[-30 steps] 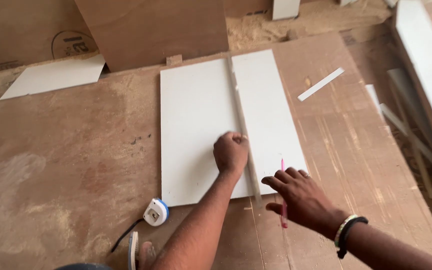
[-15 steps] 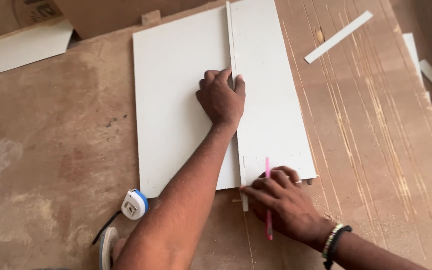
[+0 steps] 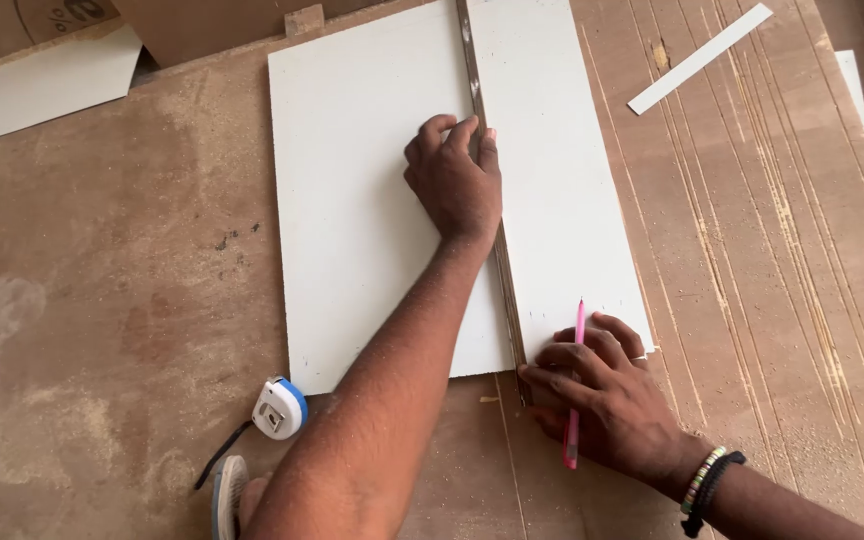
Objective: Measuring and marking lines on a white laminate board using a tape measure and a straight metal edge ruler.
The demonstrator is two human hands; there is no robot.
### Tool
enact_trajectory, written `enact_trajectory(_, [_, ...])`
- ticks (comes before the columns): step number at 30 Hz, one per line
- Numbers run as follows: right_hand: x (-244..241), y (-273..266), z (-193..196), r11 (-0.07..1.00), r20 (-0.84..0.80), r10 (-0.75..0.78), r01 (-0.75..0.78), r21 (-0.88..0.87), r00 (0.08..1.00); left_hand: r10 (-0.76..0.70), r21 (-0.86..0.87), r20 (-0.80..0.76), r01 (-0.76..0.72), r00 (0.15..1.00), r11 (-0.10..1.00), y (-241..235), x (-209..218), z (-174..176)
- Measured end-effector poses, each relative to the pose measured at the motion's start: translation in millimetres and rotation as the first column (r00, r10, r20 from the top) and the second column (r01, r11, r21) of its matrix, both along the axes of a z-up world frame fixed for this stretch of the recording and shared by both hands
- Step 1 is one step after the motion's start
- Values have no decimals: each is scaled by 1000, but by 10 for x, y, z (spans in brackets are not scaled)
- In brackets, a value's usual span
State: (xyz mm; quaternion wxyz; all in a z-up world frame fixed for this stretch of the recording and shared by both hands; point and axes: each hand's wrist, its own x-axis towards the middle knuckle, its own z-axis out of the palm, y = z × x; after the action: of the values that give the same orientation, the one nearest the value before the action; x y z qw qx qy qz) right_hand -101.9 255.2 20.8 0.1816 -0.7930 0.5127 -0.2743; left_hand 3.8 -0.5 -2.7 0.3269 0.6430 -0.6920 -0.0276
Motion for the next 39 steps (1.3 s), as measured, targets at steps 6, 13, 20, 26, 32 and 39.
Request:
enact_trajectory(6, [-7,-43,19,995,19,-93,94,-18,995,-81,174,82,66,993,982,1,-96,166])
enact_trajectory(13, [-121,-37,62,978,56,-210,210,-9,976,-6,249,54,-7,999,968,-72,-278,176])
enact_trajectory(20, [-126,-38,44,977,30,-190,186,108,981,-3,294,61,-15,998,956,-91,-275,206])
enact_trajectory(26, [-137,-29,-12,974,29,-173,166,151,985,-30,300,96,0,995,954,-95,-249,185])
enact_trajectory(32, [-143,-35,-30,978,-5,-169,169,126,986,-45,301,97,14,994,954,-77,-247,212])
enact_trajectory(39, [-171,-47,-5,959,-52,-168,176,221,984,-33,292,97,3,995,956,-73,-254,199])
